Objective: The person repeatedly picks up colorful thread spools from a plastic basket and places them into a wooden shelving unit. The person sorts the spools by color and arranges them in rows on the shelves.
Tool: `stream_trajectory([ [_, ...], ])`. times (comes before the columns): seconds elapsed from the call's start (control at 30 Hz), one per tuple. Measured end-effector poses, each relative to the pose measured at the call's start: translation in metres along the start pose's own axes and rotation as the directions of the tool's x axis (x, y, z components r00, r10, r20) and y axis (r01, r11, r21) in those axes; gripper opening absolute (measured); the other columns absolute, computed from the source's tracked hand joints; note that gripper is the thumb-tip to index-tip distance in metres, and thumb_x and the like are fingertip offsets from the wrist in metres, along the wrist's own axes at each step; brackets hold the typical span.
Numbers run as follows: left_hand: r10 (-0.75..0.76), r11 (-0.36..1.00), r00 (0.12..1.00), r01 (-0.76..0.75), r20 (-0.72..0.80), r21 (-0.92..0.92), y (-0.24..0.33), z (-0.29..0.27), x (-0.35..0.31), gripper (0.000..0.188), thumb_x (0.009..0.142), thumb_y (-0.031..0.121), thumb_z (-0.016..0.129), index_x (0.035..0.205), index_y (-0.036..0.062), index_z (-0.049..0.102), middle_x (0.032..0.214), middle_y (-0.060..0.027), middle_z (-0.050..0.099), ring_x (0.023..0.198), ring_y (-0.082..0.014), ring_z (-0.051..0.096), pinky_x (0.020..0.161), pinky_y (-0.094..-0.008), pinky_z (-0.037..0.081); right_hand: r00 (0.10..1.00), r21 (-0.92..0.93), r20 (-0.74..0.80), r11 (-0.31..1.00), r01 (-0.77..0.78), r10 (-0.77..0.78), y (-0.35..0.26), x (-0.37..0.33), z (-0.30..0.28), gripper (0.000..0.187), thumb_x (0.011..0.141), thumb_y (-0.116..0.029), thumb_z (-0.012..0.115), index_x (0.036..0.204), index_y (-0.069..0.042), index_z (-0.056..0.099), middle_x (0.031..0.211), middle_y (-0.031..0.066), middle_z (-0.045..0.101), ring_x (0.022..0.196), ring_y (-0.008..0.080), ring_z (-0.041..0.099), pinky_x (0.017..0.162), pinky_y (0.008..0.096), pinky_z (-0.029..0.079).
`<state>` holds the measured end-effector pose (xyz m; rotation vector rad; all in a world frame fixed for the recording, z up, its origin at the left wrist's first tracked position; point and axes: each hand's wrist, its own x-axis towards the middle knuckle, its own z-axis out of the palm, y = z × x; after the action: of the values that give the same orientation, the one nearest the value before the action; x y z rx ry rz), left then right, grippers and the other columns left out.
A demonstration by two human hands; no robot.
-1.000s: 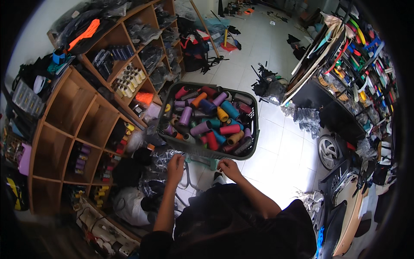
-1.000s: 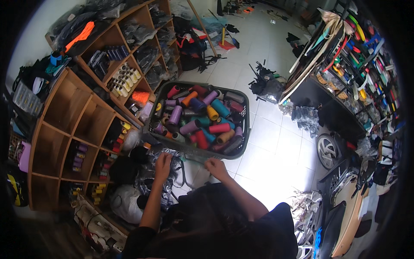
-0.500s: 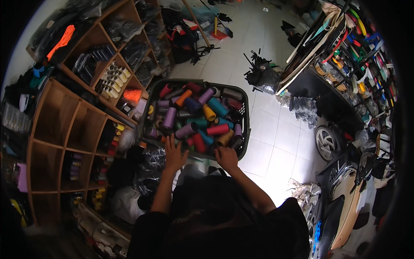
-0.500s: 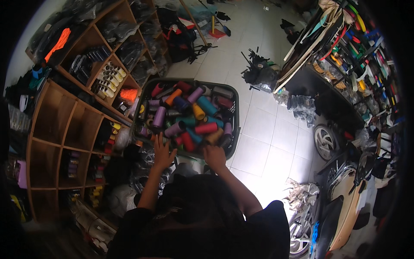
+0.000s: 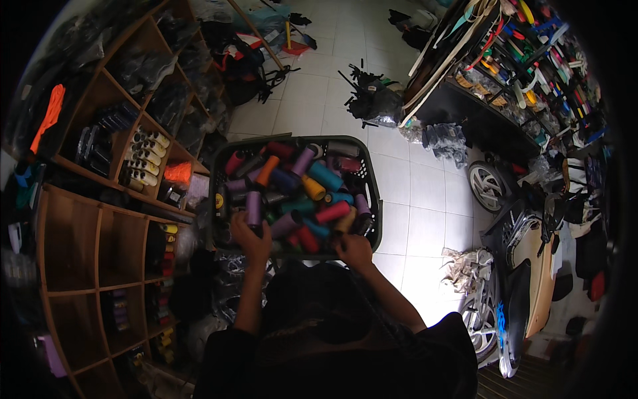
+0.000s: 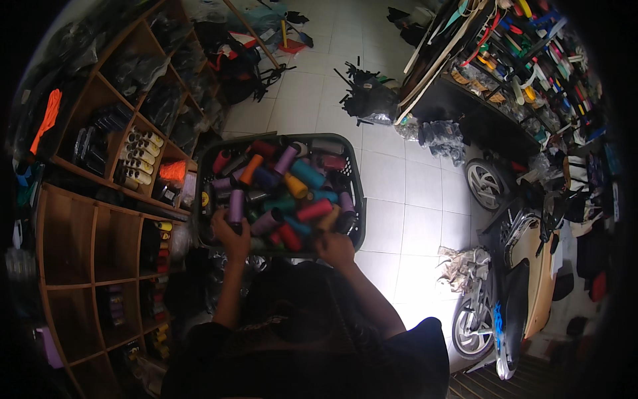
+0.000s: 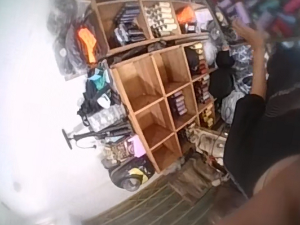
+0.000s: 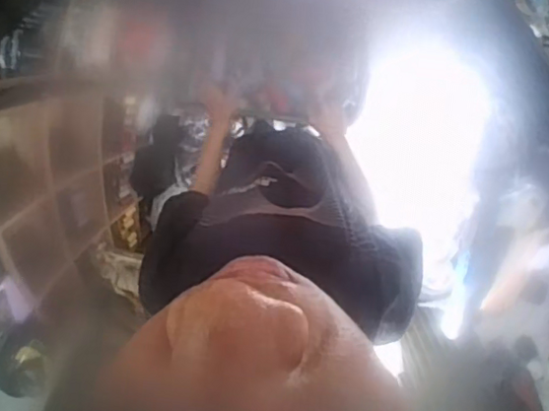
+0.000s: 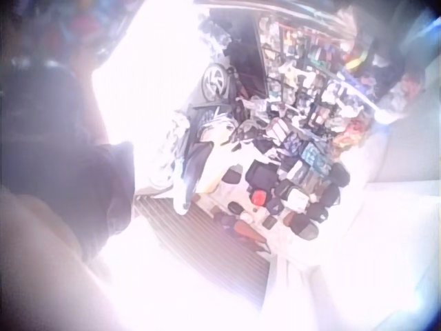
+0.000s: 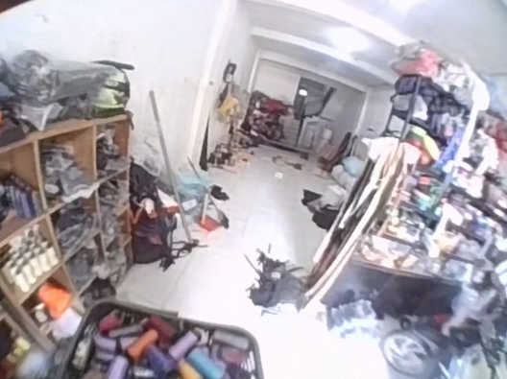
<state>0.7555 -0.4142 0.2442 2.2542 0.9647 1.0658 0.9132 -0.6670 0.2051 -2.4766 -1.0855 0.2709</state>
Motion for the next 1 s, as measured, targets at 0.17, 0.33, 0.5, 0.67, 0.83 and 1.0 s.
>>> stream_trajectory([
  [0.17, -0.069, 0.997, 0.981, 0.076, 0.181, -0.033, -0.026, -0.007, 0.048, 0.062, 0.081, 0.018, 0.071, 0.132, -0.0031, 0.044, 0.132, -0.0247, 0.046, 0.123, -0.0431, 0.046, 0.105, -0.0497, 0.038, 0.999, -0.026, -0.031, 1.0, -0.016, 0.016, 0.003, -0.004, 0.009, 0.027, 0.083, -0.034, 0.066, 0.078, -0.008, 0.066, 0.075, 0.016, 0.066, 0.073, 0.0355, 0.066, 0.069, 0.0492, 0.052],
  [0.33, 0.022, 0.999, 0.903, -0.006, 0.43, -0.037, -0.067, 0.02, 0.029, 0.081, 0.078, 0.018, 0.072, 0.145, -0.0019, 0.033, 0.14, -0.0282, 0.041, 0.125, -0.0474, 0.046, 0.104, -0.0508, 0.041, 0.995, -0.063, -0.09, 0.997, -0.048, 0.042, 0.013, -0.009, 0.021, 0.03, 0.083, -0.037, 0.066, 0.078, -0.008, 0.065, 0.073, 0.0148, 0.065, 0.073, 0.0356, 0.065, 0.069, 0.0492, 0.052],
  [0.5, -0.025, 0.999, 0.917, 0.041, 0.397, -0.031, -0.066, 0.03, 0.029, 0.085, 0.075, 0.017, 0.071, 0.148, 0.0003, 0.031, 0.137, -0.0282, 0.042, 0.125, -0.0471, 0.047, 0.104, -0.0508, 0.041, 0.983, 0.019, -0.143, 0.993, -0.113, 0.115, 0.003, -0.006, 0.018, 0.024, 0.08, -0.031, 0.069, 0.079, -0.008, 0.064, 0.075, 0.0136, 0.064, 0.073, 0.0351, 0.065, 0.071, 0.0494, 0.051],
  [0.67, -0.024, 0.996, 0.918, 0.058, 0.396, -0.073, -0.066, 0.029, 0.031, 0.084, 0.075, 0.017, 0.07, 0.148, 0.0002, 0.032, 0.135, -0.0276, 0.043, 0.124, -0.0471, 0.048, 0.104, -0.0506, 0.041, 0.92, 0.089, -0.343, 0.981, -0.17, 0.191, -0.027, 0.025, 0.004, 0.021, 0.076, -0.014, 0.072, 0.091, -0.005, 0.061, 0.089, 0.0139, 0.064, 0.088, 0.0354, 0.064, 0.081, 0.0492, 0.05],
  [0.83, -0.011, 0.993, 0.905, 0.06, 0.424, -0.102, -0.072, 0.029, 0.031, 0.084, 0.075, 0.018, 0.07, 0.147, -0.0012, 0.032, 0.136, -0.028, 0.042, 0.125, -0.047, 0.046, 0.106, -0.0504, 0.04, 0.956, -0.156, -0.234, 0.964, -0.215, 0.175, -0.044, 0.077, -0.002, 0.052, 0.071, -0.014, 0.074, 0.116, -0.003, 0.051, 0.126, 0.0189, 0.051, 0.118, 0.0396, 0.051, 0.098, 0.0497, 0.043],
  [1.0, -0.018, 0.99, 0.903, 0.076, 0.429, -0.118, -0.074, 0.032, 0.031, 0.085, 0.075, 0.018, 0.07, 0.147, -0.002, 0.031, 0.137, -0.0284, 0.041, 0.127, -0.0461, 0.045, 0.107, -0.0502, 0.038, 0.962, -0.192, -0.146, 0.947, -0.258, 0.232, -0.045, 0.085, 0.015, 0.059, 0.07, -0.017, 0.077, 0.121, -0.005, 0.051, 0.126, 0.019, 0.053, 0.12, 0.0391, 0.051, 0.1, 0.0492, 0.044],
])
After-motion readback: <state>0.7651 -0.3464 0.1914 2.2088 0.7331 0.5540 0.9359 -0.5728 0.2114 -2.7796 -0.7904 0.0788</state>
